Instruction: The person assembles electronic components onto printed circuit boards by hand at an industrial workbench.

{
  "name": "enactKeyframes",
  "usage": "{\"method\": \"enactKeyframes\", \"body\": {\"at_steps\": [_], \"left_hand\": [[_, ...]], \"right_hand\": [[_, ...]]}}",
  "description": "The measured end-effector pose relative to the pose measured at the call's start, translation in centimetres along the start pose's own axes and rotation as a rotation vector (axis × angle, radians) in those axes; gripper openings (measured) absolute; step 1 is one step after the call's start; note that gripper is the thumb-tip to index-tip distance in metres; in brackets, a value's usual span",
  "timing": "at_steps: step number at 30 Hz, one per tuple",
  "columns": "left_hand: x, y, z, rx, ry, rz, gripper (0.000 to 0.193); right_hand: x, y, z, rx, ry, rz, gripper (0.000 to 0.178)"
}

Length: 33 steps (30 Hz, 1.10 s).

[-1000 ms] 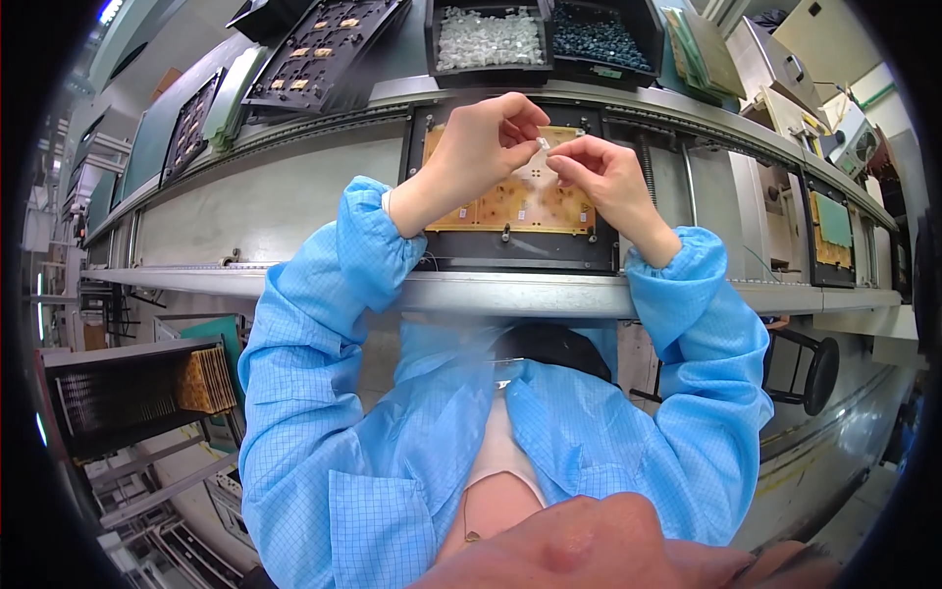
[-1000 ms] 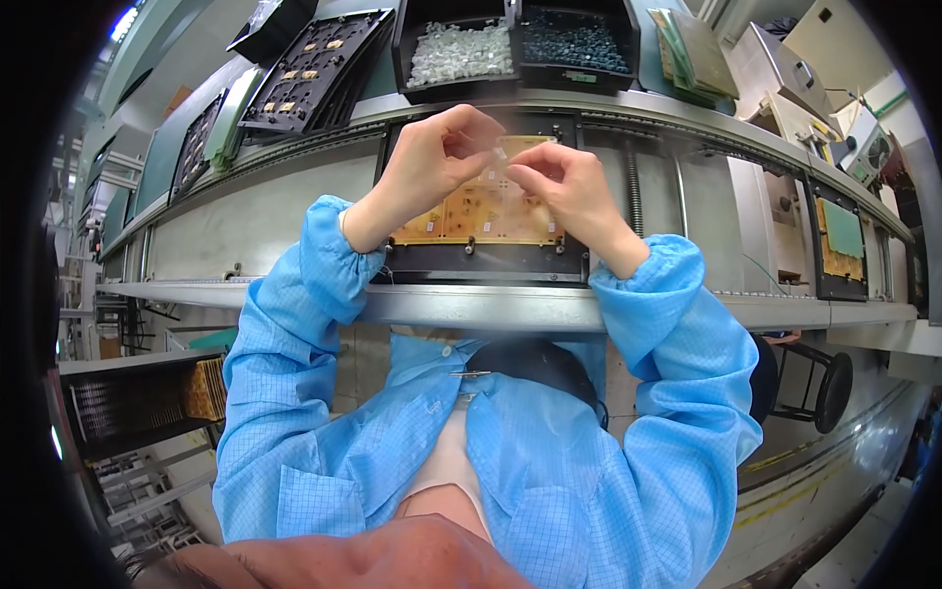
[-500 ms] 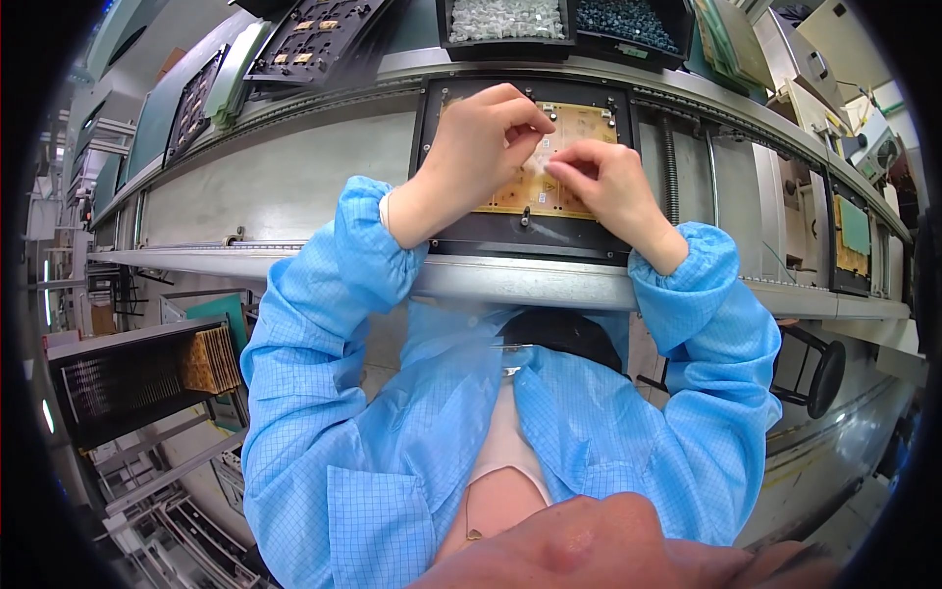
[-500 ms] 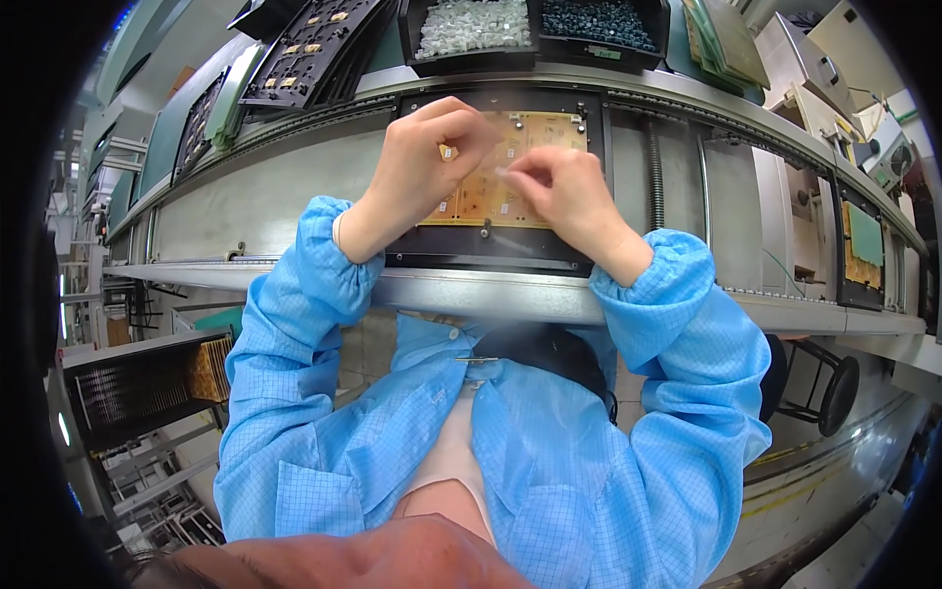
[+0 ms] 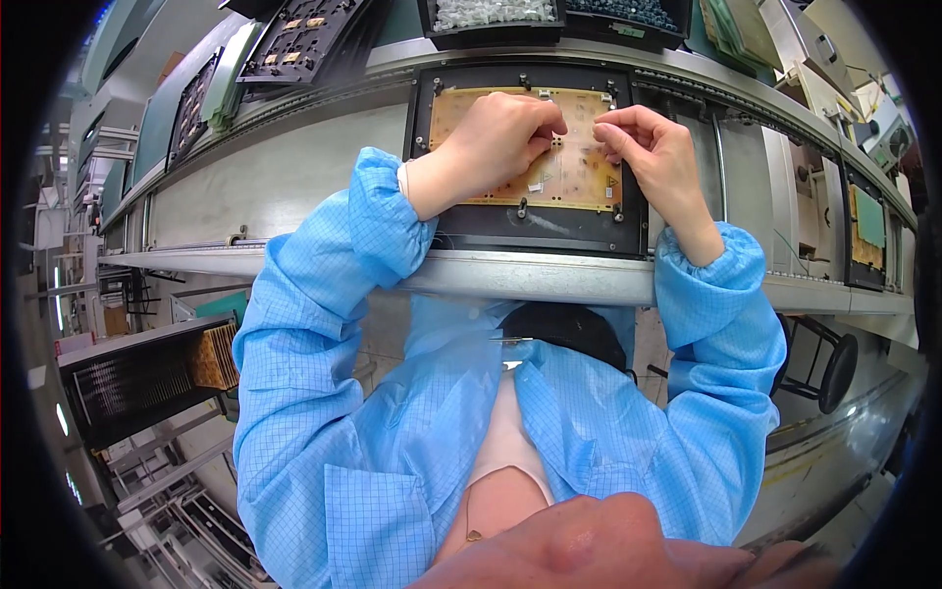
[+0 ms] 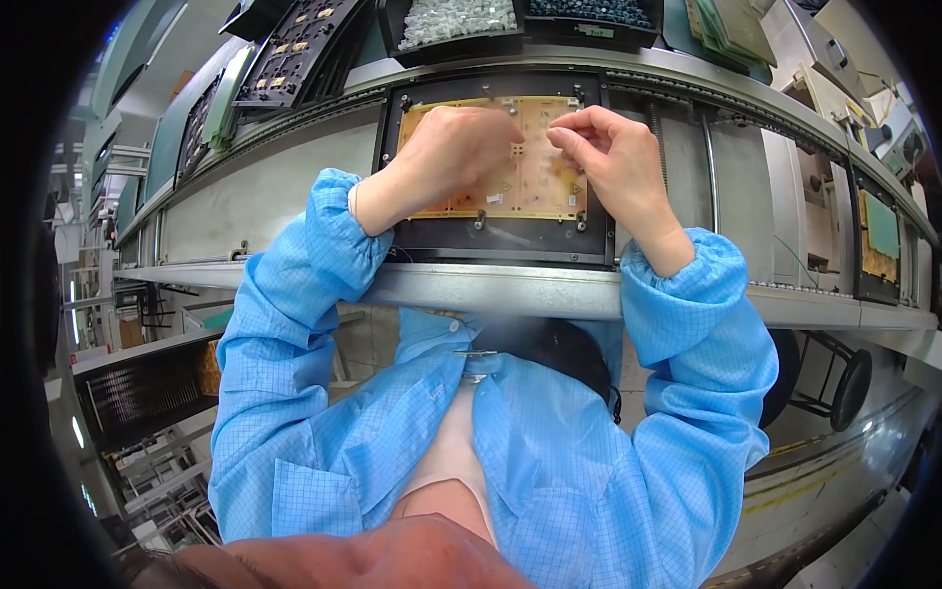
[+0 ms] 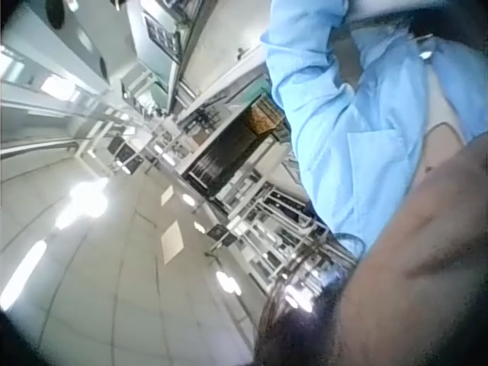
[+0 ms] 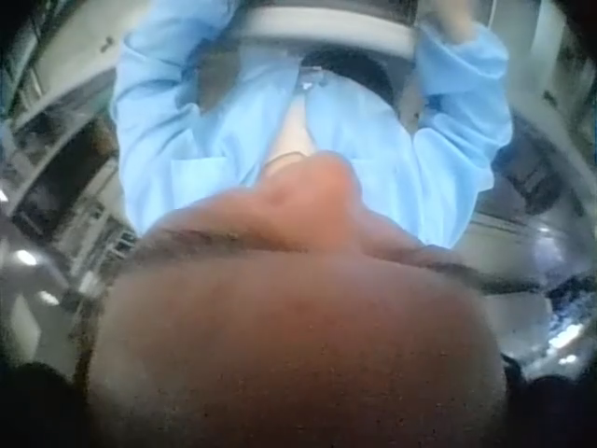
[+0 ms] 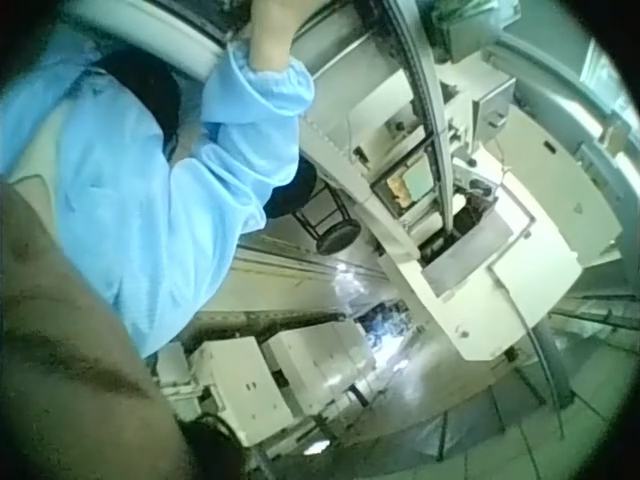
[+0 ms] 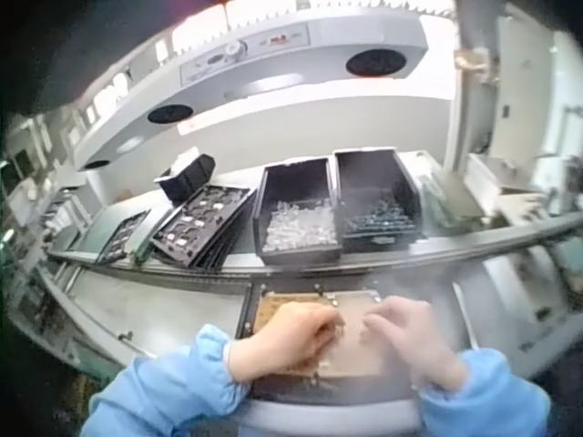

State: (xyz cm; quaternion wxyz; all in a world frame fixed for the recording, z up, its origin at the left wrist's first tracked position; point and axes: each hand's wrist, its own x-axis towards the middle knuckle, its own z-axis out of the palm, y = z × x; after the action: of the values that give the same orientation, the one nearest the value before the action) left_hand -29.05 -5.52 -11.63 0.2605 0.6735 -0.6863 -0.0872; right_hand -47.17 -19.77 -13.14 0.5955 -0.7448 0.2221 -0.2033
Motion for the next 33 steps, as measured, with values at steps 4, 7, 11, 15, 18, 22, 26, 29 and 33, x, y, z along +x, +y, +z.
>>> {"method": "enactKeyframes", "body": {"at_steps": [4,7,11,15,18,22,26,29,33], "left_hand": [[0.6,0.0,0.2,0.124,-0.024,0.025,0.019],[0.9,0.0,0.5,0.159,-0.033,-0.010,0.019],[0.9,-0.2,1.1,0.174,-0.009,-0.019,0.019],[1.2,0.5,1.7,0.173,-0.028,-0.064,0.019],[1.0,0.4,1.8,0.183,-0.038,-0.079,0.017],[0.3,0.0,1.6,0.016,0.045,-0.045,0.012],[-1.3,1.9,0.2,-0.091,0.056,-0.014,0.013],[-2.5,2.6,0.0,-0.163,-0.152,-0.109,0.015],[-2.3,2.5,-0.5,-0.166,-0.243,-0.118,0.018]], "right_hand": [[0.1,0.0,-0.2,0.036,0.009,-0.024,0.020],[0.1,0.2,-0.4,0.049,0.011,-0.011,0.020],[0.3,0.1,-0.7,0.087,0.002,-0.004,0.020],[0.2,0.2,-1.1,0.138,-0.024,0.036,0.023],[0.2,0.3,-1.5,0.282,-0.086,0.083,0.027],[0.2,0.8,-2.1,0.581,-0.191,0.170,0.032],[-0.3,0.0,-1.9,0.704,-0.201,0.204,0.033],[-0.4,0.4,-2.2,0.678,-0.231,0.200,0.030],[-0.6,-1.0,-1.2,0.519,-0.172,0.230,0.027]]}}
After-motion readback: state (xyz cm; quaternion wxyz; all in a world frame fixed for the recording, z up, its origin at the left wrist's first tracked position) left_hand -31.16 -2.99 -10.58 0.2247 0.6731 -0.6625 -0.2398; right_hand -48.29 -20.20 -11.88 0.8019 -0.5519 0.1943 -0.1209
